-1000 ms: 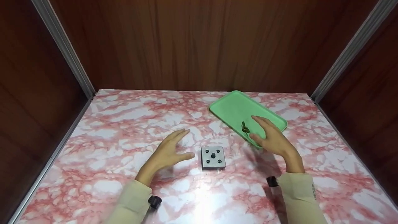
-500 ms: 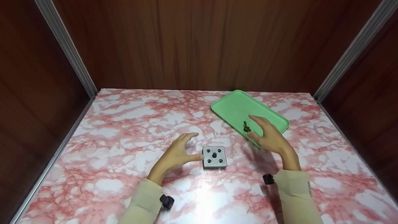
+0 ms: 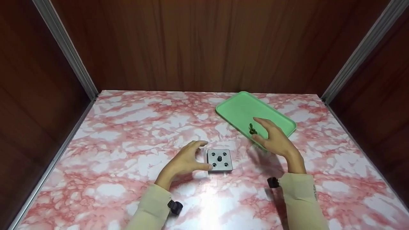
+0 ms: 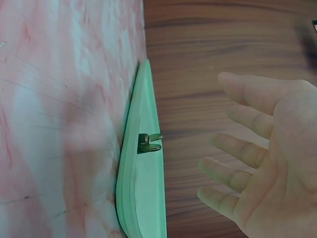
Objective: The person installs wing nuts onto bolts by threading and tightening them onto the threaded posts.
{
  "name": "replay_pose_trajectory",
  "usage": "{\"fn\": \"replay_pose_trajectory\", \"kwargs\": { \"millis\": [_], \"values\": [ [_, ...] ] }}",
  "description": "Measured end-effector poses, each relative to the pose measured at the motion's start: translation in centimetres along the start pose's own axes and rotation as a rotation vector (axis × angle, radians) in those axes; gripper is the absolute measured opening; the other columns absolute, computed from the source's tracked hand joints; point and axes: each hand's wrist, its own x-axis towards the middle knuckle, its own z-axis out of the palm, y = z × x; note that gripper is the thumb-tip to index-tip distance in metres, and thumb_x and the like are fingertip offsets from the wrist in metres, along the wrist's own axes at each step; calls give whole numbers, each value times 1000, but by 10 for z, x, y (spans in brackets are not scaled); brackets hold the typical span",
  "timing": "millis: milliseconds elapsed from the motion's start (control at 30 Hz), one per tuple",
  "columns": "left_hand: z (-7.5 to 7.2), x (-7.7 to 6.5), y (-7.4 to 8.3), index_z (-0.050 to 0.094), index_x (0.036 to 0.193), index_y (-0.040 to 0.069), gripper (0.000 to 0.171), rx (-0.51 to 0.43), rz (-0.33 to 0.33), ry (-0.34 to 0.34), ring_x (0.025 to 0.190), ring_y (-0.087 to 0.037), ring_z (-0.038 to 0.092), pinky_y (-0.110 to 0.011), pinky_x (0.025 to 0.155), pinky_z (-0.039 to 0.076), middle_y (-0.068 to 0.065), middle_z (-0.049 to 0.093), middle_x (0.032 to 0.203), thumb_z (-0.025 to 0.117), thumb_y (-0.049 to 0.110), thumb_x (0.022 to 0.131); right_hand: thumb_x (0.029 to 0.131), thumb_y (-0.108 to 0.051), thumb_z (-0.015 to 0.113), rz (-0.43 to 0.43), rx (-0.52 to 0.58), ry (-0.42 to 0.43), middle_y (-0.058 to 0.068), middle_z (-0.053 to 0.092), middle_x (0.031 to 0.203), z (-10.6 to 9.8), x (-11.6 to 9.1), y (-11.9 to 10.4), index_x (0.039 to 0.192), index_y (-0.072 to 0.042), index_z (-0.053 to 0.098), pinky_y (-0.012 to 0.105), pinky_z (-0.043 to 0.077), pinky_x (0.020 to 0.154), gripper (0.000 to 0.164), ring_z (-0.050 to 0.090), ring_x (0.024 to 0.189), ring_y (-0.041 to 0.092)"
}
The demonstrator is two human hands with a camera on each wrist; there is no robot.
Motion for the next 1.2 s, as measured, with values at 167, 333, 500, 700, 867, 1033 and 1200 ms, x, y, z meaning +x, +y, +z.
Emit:
{"fn": "replay_pose_trajectory", "kwargs": {
  "millis": [167,333,500,700,867,1033,1200],
  "values": [
    [2,0,0,47,159,12,94,2,-1,-21,133,-30,54,-51,110,46,-11,57,145,93,35,81,105,-24,69,10,7,3,18,35,168,1,0,-1,166,-13,39,68,29,120,69,30,156,43],
    [4,0,2,46,160,9,95,14,-2,-35,137,-32,53,-51,115,43,-13,55,149,93,32,81,105,-29,69,9,4,1,16,35,169,1,1,0,166,-15,38,68,29,120,69,30,156,42],
    [8,2,4,48,158,7,94,41,-8,-42,141,-32,49,-51,119,38,-13,55,150,94,30,80,106,-30,68,6,1,-3,18,34,169,1,0,1,166,-14,38,68,29,120,69,29,156,44],
    [14,5,6,50,155,4,92,63,-19,-36,141,-32,46,-52,120,36,-14,55,148,95,25,78,106,-29,69,1,1,-3,20,35,168,1,0,5,166,-12,38,69,29,120,70,30,156,45],
    [17,7,7,55,150,4,86,74,-30,-25,135,-31,47,-50,116,39,-12,57,142,96,20,76,105,-25,70,7,0,-1,21,35,168,2,1,9,165,-10,39,68,29,120,70,30,155,45],
    [17,8,7,58,145,6,80,76,-26,-14,128,-29,49,-49,113,41,-10,58,136,95,16,75,105,-24,70,15,2,0,21,35,168,3,1,12,165,-10,39,68,30,120,70,31,155,45],
    [15,10,7,58,146,5,80,73,-13,-23,127,-29,49,-49,111,41,-9,58,133,95,17,76,105,-25,69,17,10,-2,21,35,168,2,0,13,166,-10,38,69,30,119,69,30,155,45]
  ]
}}
